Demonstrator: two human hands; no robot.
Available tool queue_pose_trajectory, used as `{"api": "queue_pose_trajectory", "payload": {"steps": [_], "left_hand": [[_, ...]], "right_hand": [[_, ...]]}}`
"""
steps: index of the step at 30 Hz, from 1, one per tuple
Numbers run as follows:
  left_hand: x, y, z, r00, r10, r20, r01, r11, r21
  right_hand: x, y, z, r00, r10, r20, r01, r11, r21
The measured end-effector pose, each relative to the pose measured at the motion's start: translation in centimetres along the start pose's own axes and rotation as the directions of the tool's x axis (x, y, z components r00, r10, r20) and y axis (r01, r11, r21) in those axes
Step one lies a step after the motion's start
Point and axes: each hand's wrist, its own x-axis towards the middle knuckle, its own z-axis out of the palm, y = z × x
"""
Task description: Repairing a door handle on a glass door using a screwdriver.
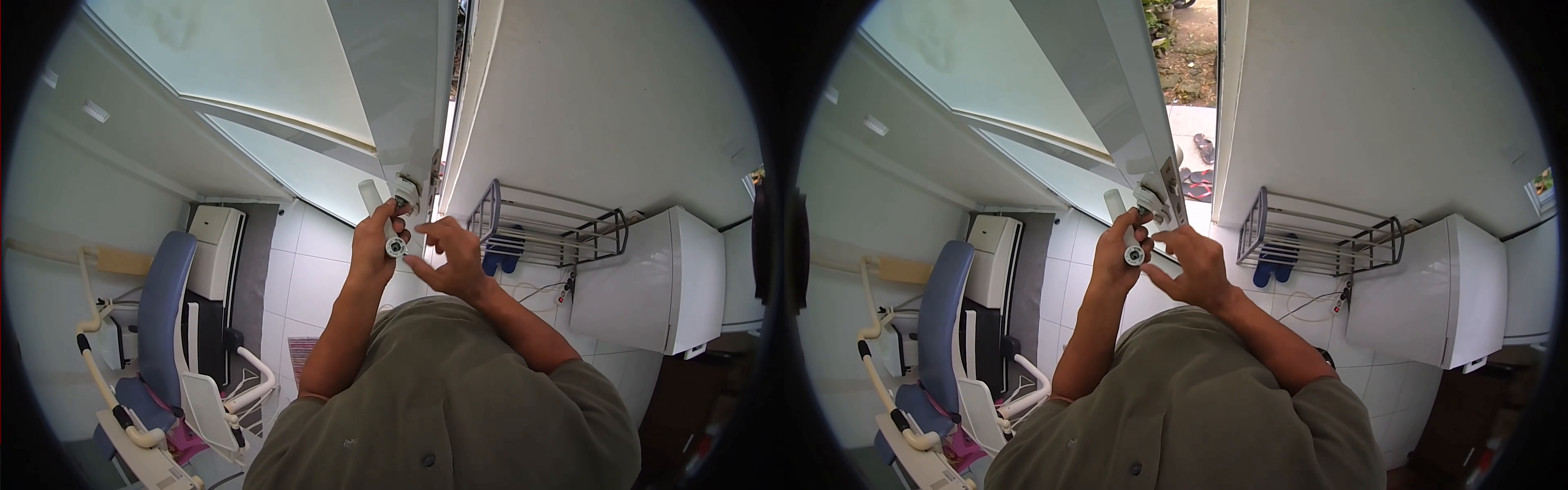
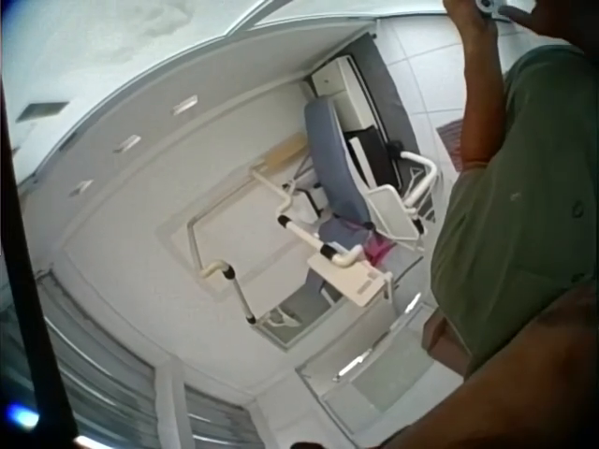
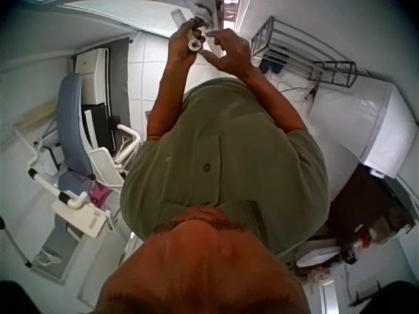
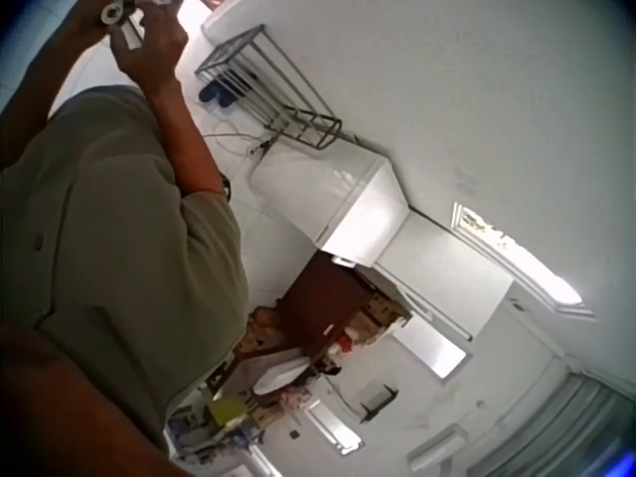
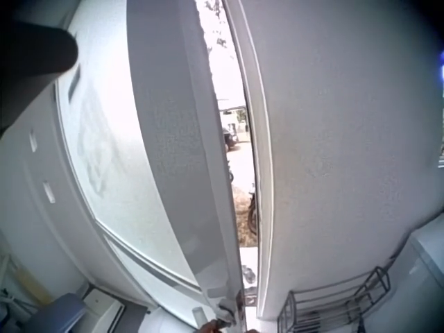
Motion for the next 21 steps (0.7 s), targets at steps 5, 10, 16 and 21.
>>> {"api": "queue_pose_trajectory", "payload": {"steps": [5, 10, 16, 21], "left_hand": [[-0.9, 0.3, 1.2, 0.997, 0.004, -0.082, 0.004, 0.996, 0.089], [-0.9, 0.1, 0.3, 1.000, 0.005, -0.005, -0.005, 0.997, 0.082], [-0.3, -0.4, -1.9, 0.965, 0.048, 0.256, -0.043, 0.999, -0.026], [0.2, 0.0, -3.5, 0.866, 0.044, 0.498, -0.041, 0.999, -0.016]], "right_hand": [[-0.3, -0.9, 1.3, 0.994, -0.002, 0.111, 0.010, 0.998, -0.066], [-0.3, -0.8, 1.9, 0.997, 0.023, 0.077, -0.020, 0.999, -0.041], [-0.6, -0.7, 1.8, 0.977, 0.188, 0.102, -0.200, 0.972, 0.122], [-0.7, -0.5, 2.1, 0.924, 0.348, 0.160, -0.382, 0.854, 0.352]]}}
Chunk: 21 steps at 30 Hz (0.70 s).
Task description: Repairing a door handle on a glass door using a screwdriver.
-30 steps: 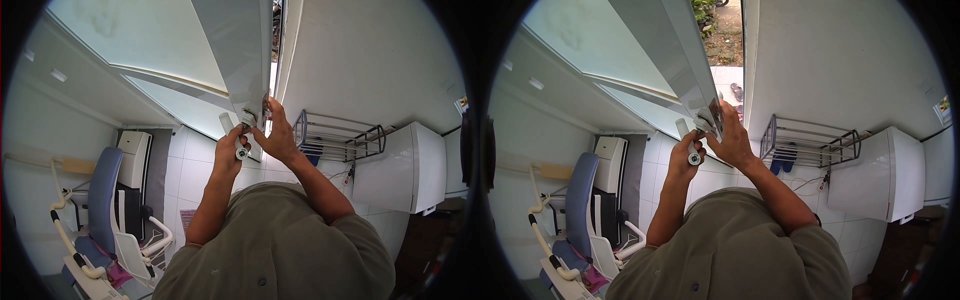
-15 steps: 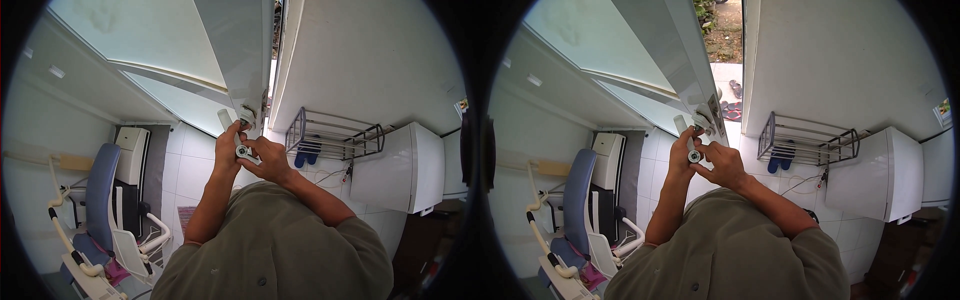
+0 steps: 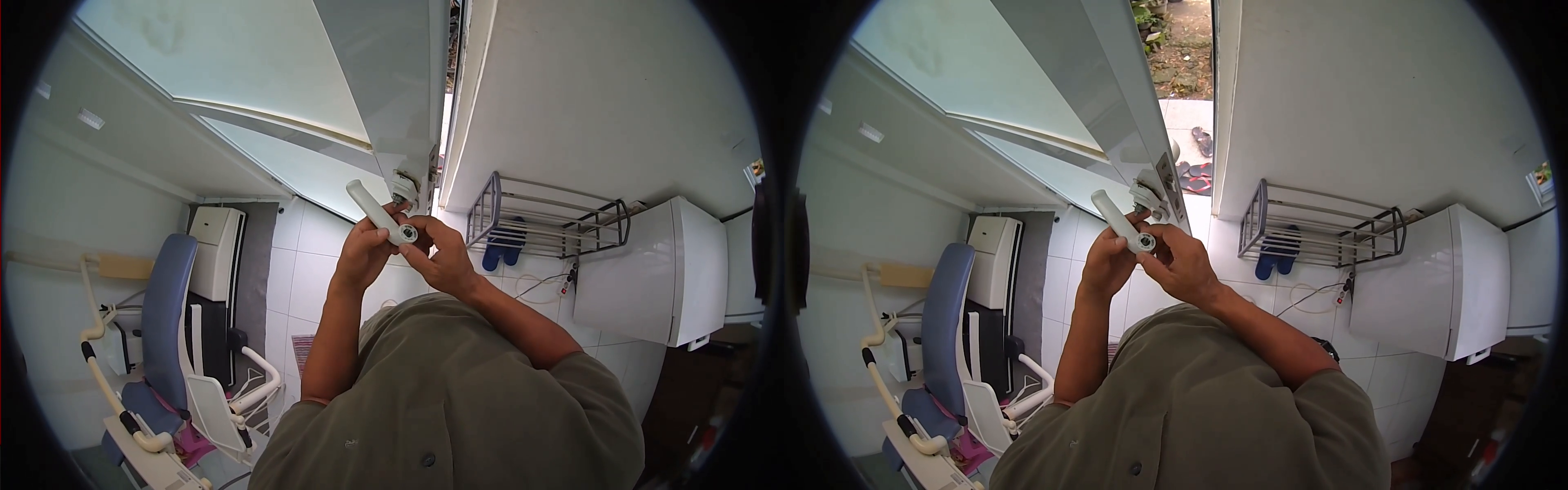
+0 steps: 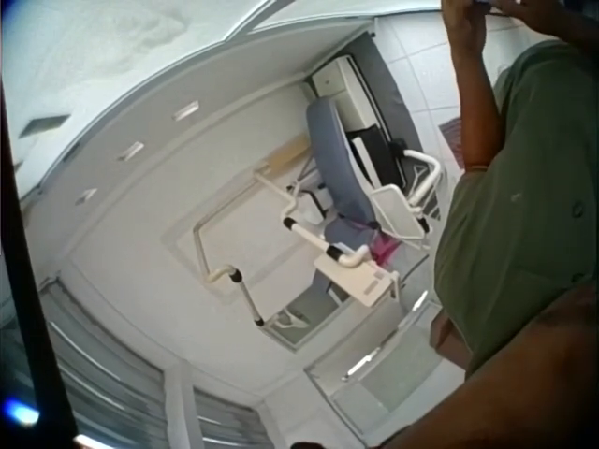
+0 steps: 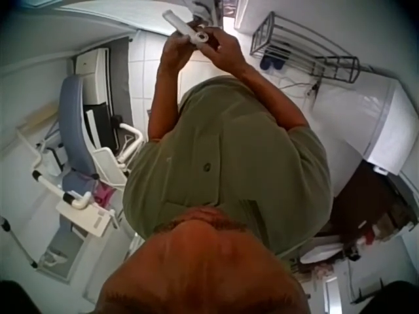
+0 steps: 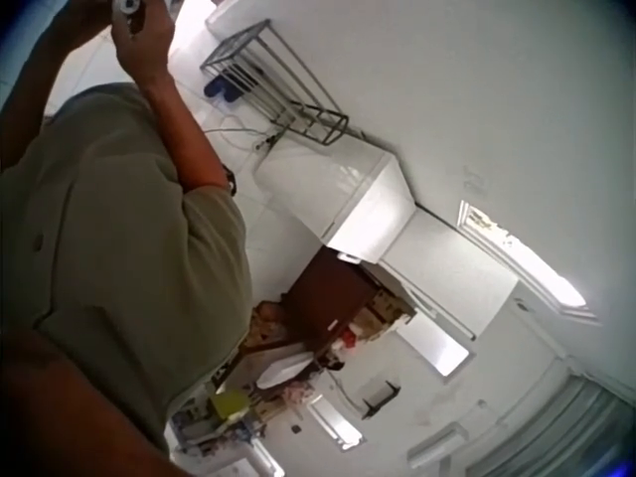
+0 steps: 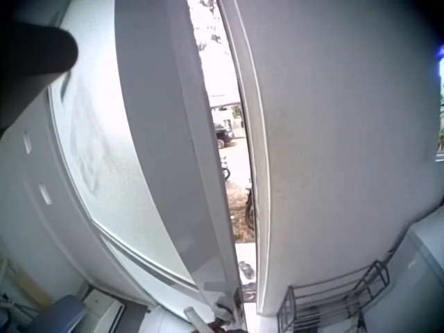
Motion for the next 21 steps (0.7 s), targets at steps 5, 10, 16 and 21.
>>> {"api": "queue_pose_trajectory", "payload": {"steps": [5, 10, 16, 21], "left_hand": [[0.2, -0.4, -1.9, 0.998, -0.009, 0.069, 0.005, 0.998, 0.058], [0.3, -0.7, -2.7, 0.996, -0.022, 0.084, 0.020, 0.999, 0.025], [0.8, -0.7, -4.3, 0.987, -0.025, 0.161, 0.024, 1.000, 0.010], [1.1, -0.5, -4.5, 0.982, -0.028, 0.184, 0.021, 0.999, 0.043]], "right_hand": [[0.1, 1.0, 0.3, 1.000, -0.003, -0.020, 0.005, 0.993, 0.115], [0.4, 0.2, -0.3, 1.000, -0.004, 0.005, 0.004, 0.996, 0.085], [1.2, 0.1, -2.1, 0.982, -0.136, -0.133, 0.119, 0.985, -0.128], [3.5, 0.5, -3.0, 0.893, -0.394, -0.216, 0.228, 0.812, -0.537]]}}
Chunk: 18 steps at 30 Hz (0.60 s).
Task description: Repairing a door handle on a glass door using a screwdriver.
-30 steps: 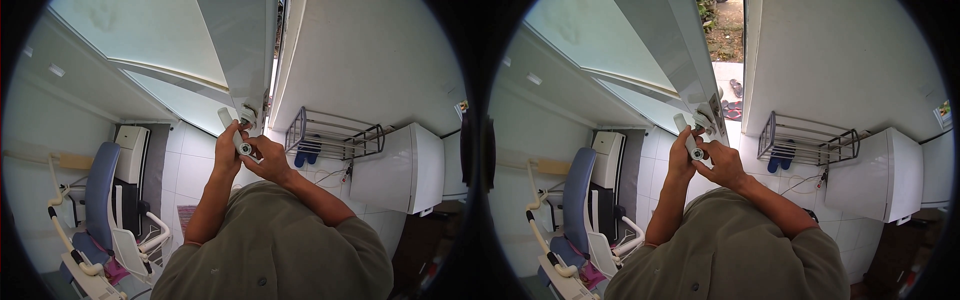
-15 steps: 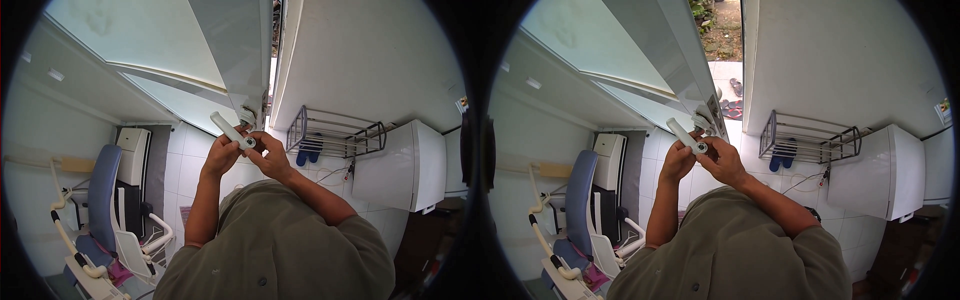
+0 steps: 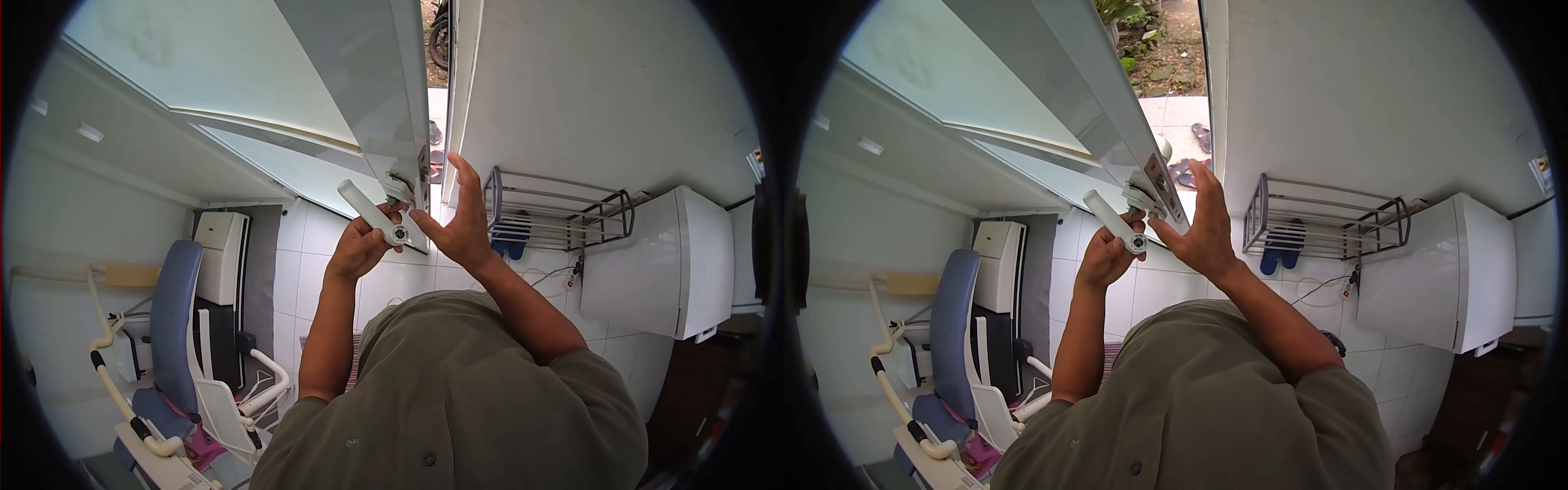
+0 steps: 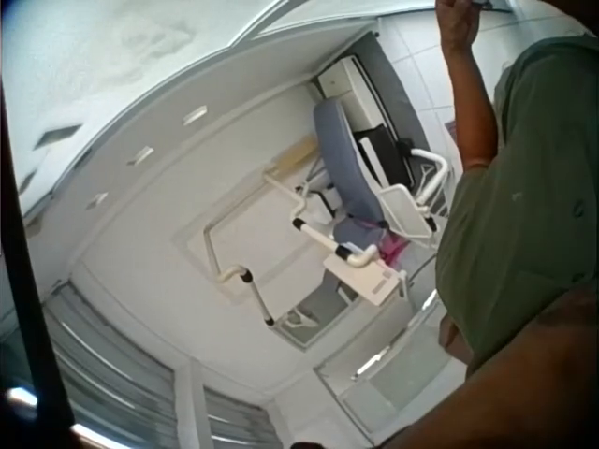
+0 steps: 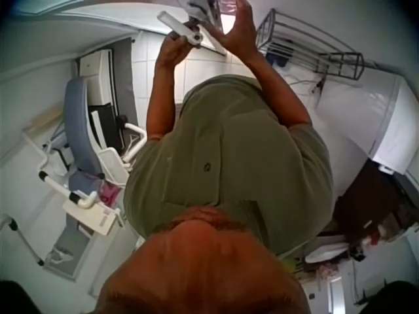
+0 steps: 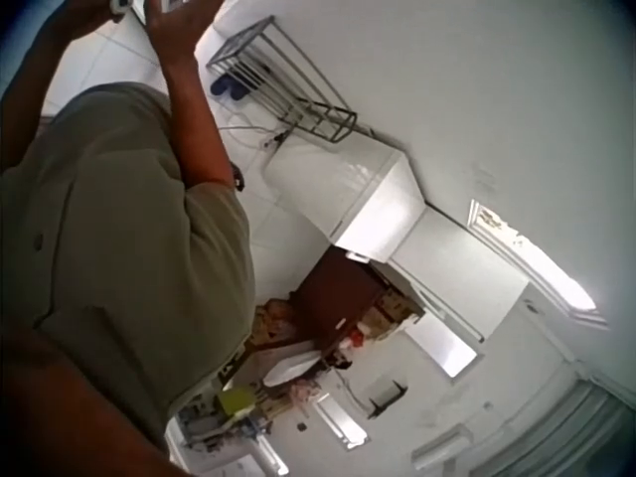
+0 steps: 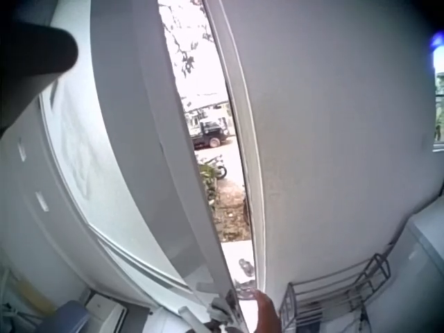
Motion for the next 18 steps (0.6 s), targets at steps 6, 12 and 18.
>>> {"api": "queue_pose_trajectory", "payload": {"steps": [6, 12, 18], "left_hand": [[0.0, 0.7, 0.3, 1.000, -0.017, -0.024, 0.018, 0.999, 0.052], [0.0, 1.4, -0.3, 0.998, -0.055, 0.021, 0.055, 0.998, 0.007], [0.4, 1.6, -0.2, 0.999, -0.052, -0.011, 0.053, 0.997, 0.057]], "right_hand": [[0.3, 0.3, 0.8, 0.997, -0.043, 0.062, 0.043, 0.999, 0.004], [0.7, 0.2, 1.6, 0.995, -0.030, 0.098, 0.033, 0.999, -0.033], [1.6, 0.6, 1.5, 0.993, -0.068, 0.097, 0.077, 0.994, -0.081]]}}
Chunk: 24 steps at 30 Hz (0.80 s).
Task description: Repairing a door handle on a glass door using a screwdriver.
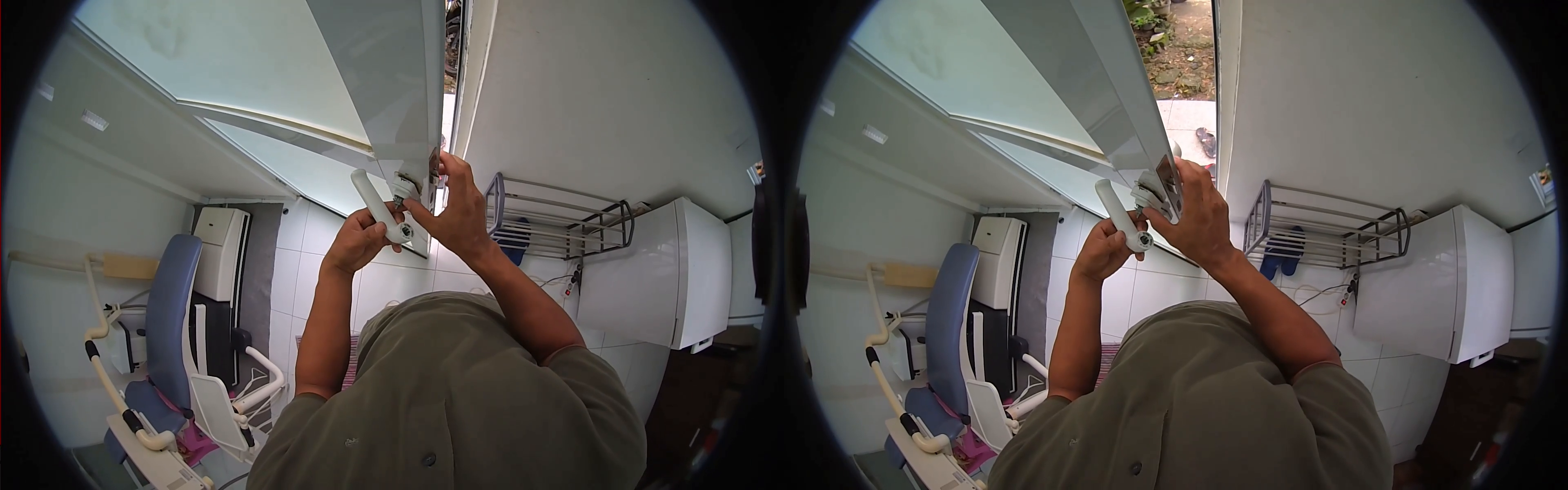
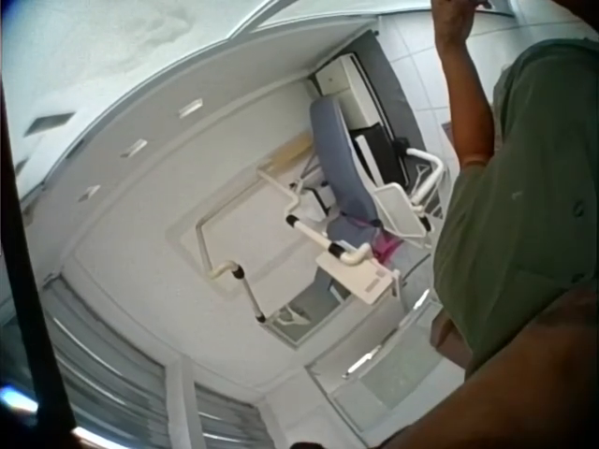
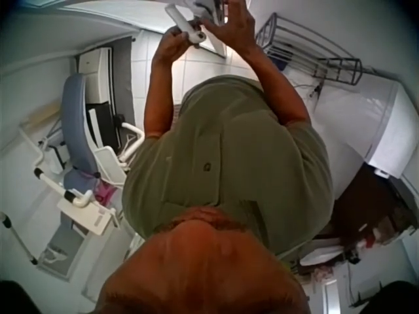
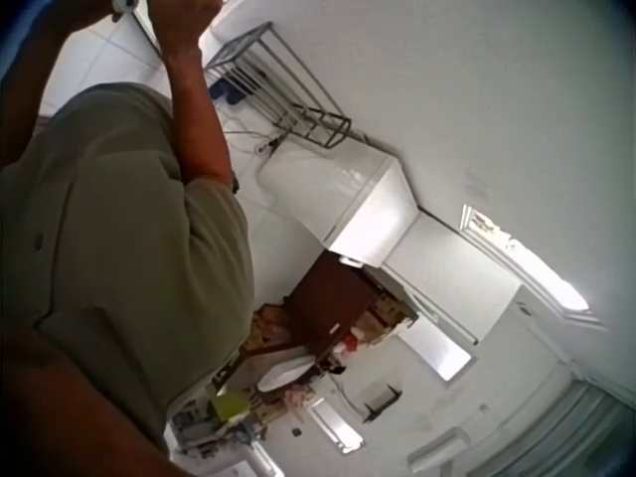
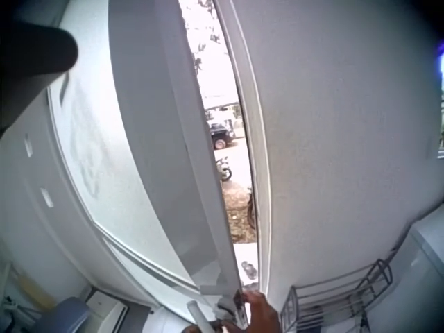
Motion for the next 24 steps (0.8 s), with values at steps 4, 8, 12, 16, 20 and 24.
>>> {"api": "queue_pose_trajectory", "payload": {"steps": [4, 8, 12, 16, 20, 24], "left_hand": [[0.0, 0.0, -0.1, 1.000, 0.001, 0.003, -0.001, 1.000, 0.008], [0.1, 0.2, 0.0, 1.000, -0.004, 0.017, 0.004, 1.000, -0.016], [-0.1, 0.2, 0.3, 1.000, -0.007, 0.000, 0.007, 0.999, -0.033], [-0.6, 0.1, 0.7, 0.998, 0.005, -0.057, -0.007, 0.999, -0.043], [-1.3, 0.1, 0.9, 0.986, 0.042, -0.162, -0.050, 0.998, -0.043], [-2.1, 0.5, 0.8, 0.957, 0.083, -0.277, -0.094, 0.995, -0.028]], "right_hand": [[0.1, -0.6, -0.2, 1.000, 0.022, -0.010, -0.022, 1.000, -0.004], [-0.1, -0.3, 0.1, 0.999, 0.047, -0.005, -0.047, 0.999, -0.016], [-0.2, -0.3, 0.4, 0.998, 0.056, -0.025, -0.056, 0.998, -0.034], [-0.2, -0.4, 0.7, 0.998, 0.047, -0.049, -0.049, 0.997, -0.051], [-0.1, -0.3, 0.7, 0.998, 0.023, -0.062, -0.026, 0.998, -0.057], [-0.1, -0.6, 0.6, 0.998, 0.037, -0.058, -0.040, 0.997, -0.059]]}}
